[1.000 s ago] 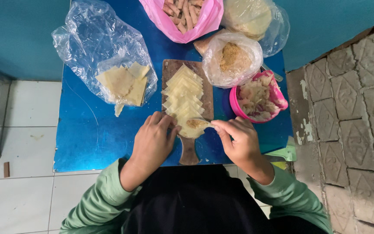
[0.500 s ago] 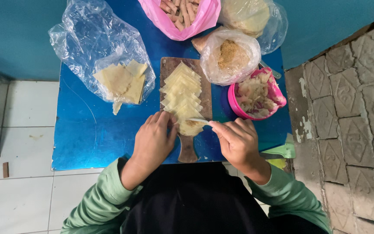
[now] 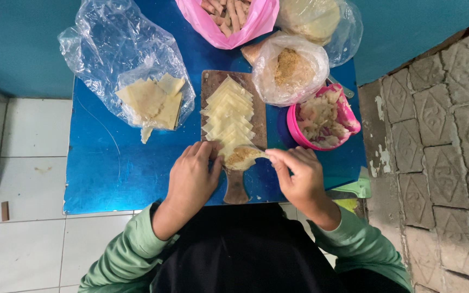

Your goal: The person places a square pastry wrapper on a wooden board, spoons filling from a pink bowl onto it, and folds the wrapper over the filling by hand, repeating the cycle to produce filled rolls. Finished rolls accumulate in a pink bag on the table alongside stacks of unused wrappers.

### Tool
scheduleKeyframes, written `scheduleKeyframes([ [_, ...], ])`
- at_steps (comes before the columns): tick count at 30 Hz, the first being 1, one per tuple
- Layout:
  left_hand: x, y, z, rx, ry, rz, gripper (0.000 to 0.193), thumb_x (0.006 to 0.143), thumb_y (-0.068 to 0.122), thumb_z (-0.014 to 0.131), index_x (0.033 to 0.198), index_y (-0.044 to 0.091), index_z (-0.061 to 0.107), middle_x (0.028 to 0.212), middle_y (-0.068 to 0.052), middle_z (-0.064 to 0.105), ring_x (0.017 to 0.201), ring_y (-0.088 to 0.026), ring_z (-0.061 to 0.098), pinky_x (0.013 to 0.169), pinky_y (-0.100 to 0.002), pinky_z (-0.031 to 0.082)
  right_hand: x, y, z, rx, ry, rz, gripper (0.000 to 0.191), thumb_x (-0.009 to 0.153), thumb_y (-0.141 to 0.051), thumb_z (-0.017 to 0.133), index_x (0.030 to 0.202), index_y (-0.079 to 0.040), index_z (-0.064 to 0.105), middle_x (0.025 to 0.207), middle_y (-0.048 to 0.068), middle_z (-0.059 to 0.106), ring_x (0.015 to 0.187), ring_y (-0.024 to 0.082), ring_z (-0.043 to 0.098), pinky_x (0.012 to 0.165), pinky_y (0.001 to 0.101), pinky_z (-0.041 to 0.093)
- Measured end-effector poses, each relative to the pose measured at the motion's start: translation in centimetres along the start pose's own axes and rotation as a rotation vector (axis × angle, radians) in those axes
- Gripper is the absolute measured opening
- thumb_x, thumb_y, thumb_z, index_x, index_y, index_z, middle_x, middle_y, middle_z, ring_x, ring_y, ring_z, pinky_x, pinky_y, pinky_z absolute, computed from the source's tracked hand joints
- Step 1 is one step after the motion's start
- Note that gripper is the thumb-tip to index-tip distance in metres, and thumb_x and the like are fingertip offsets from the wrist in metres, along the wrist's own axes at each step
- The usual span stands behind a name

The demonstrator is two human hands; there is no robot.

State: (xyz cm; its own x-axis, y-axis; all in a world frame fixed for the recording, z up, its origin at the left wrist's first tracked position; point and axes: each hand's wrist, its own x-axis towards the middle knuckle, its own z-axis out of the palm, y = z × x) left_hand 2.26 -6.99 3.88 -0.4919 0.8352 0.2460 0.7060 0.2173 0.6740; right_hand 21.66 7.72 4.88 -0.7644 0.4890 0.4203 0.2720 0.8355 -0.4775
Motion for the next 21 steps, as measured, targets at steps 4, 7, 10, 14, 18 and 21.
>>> scheduleKeyframes([
  [4,-0.3,0.5,-0.4,-0.002,0.0,0.036,0.024,0.09,0.016,0.072,0.107,0.002,0.062,0.092,-0.012,0.065,0.088,-0.035,0.063,0.076,-0.045,0.051,0.3,1.7,0.1,0.371,-0.024,0.308,0.017,0.1,-0.008,0.066,0.114,-0.005,0.074,0.086,0.005,0.076,0.075,0.011,0.072,0.065,0.0264,0.055],
  [7,-0.8,0.8,-1.1,-0.023,-0.029,0.08,0.043,0.085,0.024,0.076,0.117,0.001,0.06,0.097,-0.014,0.064,0.091,-0.037,0.061,0.077,-0.045,0.05,1.9,4.2,-1.2,0.286,0.042,0.344,0.019,0.103,-0.009,0.065,0.118,-0.003,0.074,0.089,0.006,0.077,0.077,0.009,0.067,0.066,0.0252,0.053],
  [10,-1.1,1.0,-1.3,-0.023,-0.062,0.075,0.054,0.08,0.03,0.079,0.121,0.001,0.059,0.101,-0.016,0.062,0.094,-0.038,0.06,0.078,-0.046,0.05,5.0,6.8,-2.8,0.17,0.168,0.278,0.015,0.109,-0.011,0.062,0.117,-0.003,0.073,0.088,0.008,0.074,0.079,0.011,0.069,0.069,0.0269,0.053],
  [14,-0.9,1.3,-0.6,-0.004,-0.034,0.034,0.047,0.084,0.025,0.076,0.122,0.003,0.059,0.101,-0.014,0.062,0.095,-0.036,0.061,0.079,-0.044,0.051,10.1,8.1,-2.9,-0.141,0.228,0.035,0.015,0.107,-0.005,0.064,0.12,-0.005,0.074,0.094,0.01,0.073,0.088,0.027,0.07,0.079,0.039,0.054],
  [18,-0.5,1.4,0.2,0.065,0.011,-0.019,0.039,0.088,0.027,0.076,0.116,0.004,0.062,0.092,-0.011,0.063,0.089,-0.033,0.063,0.072,-0.044,0.05,10.2,5.4,-2.4,-0.546,0.255,-0.133,0.037,0.086,-0.011,0.072,0.122,-0.004,0.072,0.111,0.021,0.069,0.093,0.038,0.061,0.078,0.0463,0.043],
  [21,-0.4,1.4,0.6,0.06,0.075,-0.009,0.034,0.09,0.028,0.075,0.11,0.004,0.062,0.088,-0.011,0.063,0.084,-0.033,0.064,0.07,-0.044,0.05,8.0,2.7,-2.0,-0.403,0.191,-0.095,0.031,0.097,-0.014,0.073,0.128,-0.01,0.071,0.114,0.014,0.065,0.104,0.038,0.057,0.094,0.0462,0.041],
])
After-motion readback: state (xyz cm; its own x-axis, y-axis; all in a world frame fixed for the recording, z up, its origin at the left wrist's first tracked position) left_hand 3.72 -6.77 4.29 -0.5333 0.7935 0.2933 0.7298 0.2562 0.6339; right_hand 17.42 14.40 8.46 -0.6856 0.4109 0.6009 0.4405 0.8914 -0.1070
